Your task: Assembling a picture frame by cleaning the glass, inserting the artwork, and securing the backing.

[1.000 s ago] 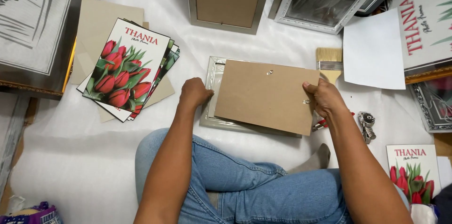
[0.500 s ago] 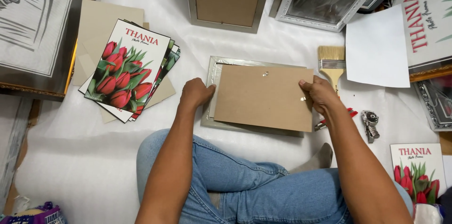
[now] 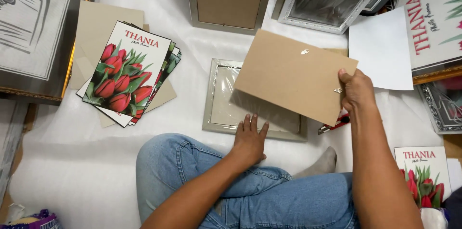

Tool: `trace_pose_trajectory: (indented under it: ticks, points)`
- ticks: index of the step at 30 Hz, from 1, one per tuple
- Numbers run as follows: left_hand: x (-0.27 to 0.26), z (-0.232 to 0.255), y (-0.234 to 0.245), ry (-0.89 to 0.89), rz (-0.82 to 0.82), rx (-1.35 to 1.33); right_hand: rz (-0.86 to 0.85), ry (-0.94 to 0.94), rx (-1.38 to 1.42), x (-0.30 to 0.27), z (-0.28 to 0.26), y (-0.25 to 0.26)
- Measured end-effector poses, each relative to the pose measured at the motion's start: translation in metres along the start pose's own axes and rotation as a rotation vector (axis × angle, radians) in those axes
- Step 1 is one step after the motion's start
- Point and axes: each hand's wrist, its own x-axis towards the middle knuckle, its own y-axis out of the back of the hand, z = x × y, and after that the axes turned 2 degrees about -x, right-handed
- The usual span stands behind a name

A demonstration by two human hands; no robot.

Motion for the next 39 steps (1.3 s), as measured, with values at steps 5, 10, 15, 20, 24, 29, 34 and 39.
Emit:
trace_pose_trajectory:
  ticks: [5, 10, 15, 20, 24, 29, 34, 39]
  points:
    - [-0.01, 0.014, -0.01, -0.002, 0.047, 0.006, -0.079, -0.091, -0.063, -0.019, 0.005, -0.041]
    - [-0.006, 0.025, -0.018, 0.01, -0.026, 0.151, -0.145, -0.058, -0.111, -0.029, 0.015, -0.056]
    - [-0.012, 0.033, -0.017, -0.017, 0.014, 0.129, -0.183, -0.098, -0.176, -0.035, 0.017, -0.062]
    - [-0.016, 0.032, -0.008, -0.054, 0.013, 0.154, -0.164, -0.071, -0.243, -0.036, 0.021, -0.071]
    - [-0.002, 0.034, -0.028, 0.003, 0.109, 0.093, -0.182, 0.051, -0.406, -0.044, 0.014, -0.075]
    - [-0.003, 0.035, -0.018, 0.004, 0.066, 0.109, -0.136, 0.088, -0.736, -0.046, 0.014, -0.084]
    - [0.0, 0.04, -0.018, 0.046, 0.064, 0.147, -0.107, 0.122, -0.794, -0.042, 0.025, -0.085]
    - [-0.01, 0.049, -0.017, 0.043, 0.223, 0.249, -0.104, 0.096, -0.823, -0.043, 0.028, -0.086]
